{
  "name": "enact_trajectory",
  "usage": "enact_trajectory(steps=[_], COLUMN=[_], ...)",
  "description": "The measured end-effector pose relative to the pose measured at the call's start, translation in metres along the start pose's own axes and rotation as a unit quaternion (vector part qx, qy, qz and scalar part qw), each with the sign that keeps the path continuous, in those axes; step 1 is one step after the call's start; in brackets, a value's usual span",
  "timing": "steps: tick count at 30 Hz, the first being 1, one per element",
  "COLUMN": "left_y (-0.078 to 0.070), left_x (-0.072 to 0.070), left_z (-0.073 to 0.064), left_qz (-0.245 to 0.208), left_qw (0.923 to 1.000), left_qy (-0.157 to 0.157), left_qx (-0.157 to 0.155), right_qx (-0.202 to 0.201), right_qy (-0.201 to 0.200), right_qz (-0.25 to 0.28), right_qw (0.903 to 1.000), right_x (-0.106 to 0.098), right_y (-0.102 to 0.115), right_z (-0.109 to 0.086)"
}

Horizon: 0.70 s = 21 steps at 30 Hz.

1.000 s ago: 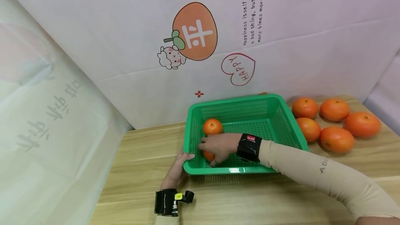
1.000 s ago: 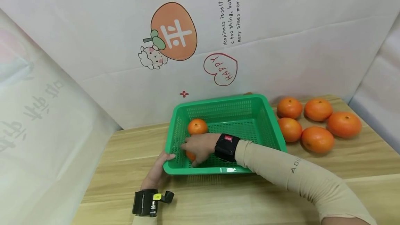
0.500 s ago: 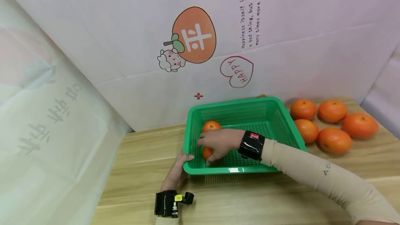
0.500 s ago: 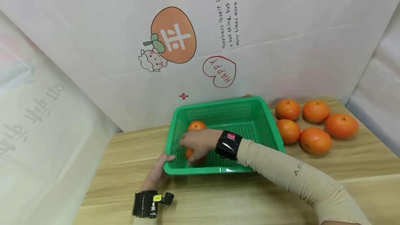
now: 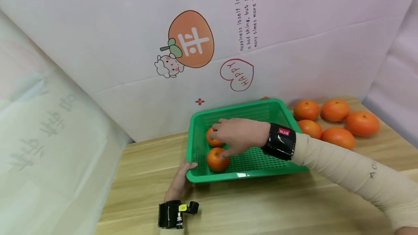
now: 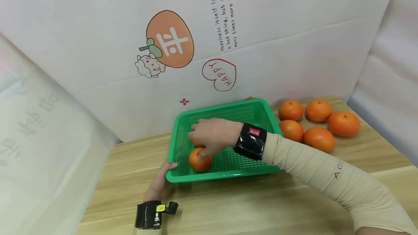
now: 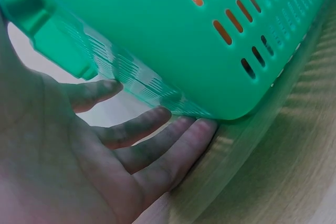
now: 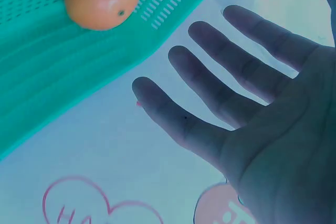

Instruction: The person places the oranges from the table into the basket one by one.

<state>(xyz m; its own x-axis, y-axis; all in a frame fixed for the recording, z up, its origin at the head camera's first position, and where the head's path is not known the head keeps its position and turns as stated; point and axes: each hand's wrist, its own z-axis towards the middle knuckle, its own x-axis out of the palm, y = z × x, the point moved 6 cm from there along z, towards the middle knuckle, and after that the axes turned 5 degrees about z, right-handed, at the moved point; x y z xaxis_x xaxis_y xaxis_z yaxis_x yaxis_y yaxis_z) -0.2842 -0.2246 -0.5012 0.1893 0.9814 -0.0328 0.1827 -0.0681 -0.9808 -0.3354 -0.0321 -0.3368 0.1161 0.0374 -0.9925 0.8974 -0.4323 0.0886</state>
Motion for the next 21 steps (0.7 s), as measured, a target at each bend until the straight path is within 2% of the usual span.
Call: enact_trajectory(steps=[9, 16, 21], left_y=[0.000, 0.000, -0.001], left_x=[0.003, 0.004, 0.002], left_z=[-0.002, -0.004, -0.003], left_qz=[-0.003, -0.006, -0.004], left_qw=[0.9999, 0.9999, 0.9999], left_qy=[0.007, 0.012, 0.005], left_qx=[0.009, 0.004, 0.009], right_qx=[0.024, 0.002, 0.012], right_qy=[0.017, 0.008, 0.001], right_qz=[-0.015, -0.019, -0.001], right_qw=[0.9994, 0.9998, 0.9999], right_x=[-0.002, 0.001, 0.001], right_y=[-0.006, -0.012, -0.023], right_z=[-0.032, -0.043, -0.052])
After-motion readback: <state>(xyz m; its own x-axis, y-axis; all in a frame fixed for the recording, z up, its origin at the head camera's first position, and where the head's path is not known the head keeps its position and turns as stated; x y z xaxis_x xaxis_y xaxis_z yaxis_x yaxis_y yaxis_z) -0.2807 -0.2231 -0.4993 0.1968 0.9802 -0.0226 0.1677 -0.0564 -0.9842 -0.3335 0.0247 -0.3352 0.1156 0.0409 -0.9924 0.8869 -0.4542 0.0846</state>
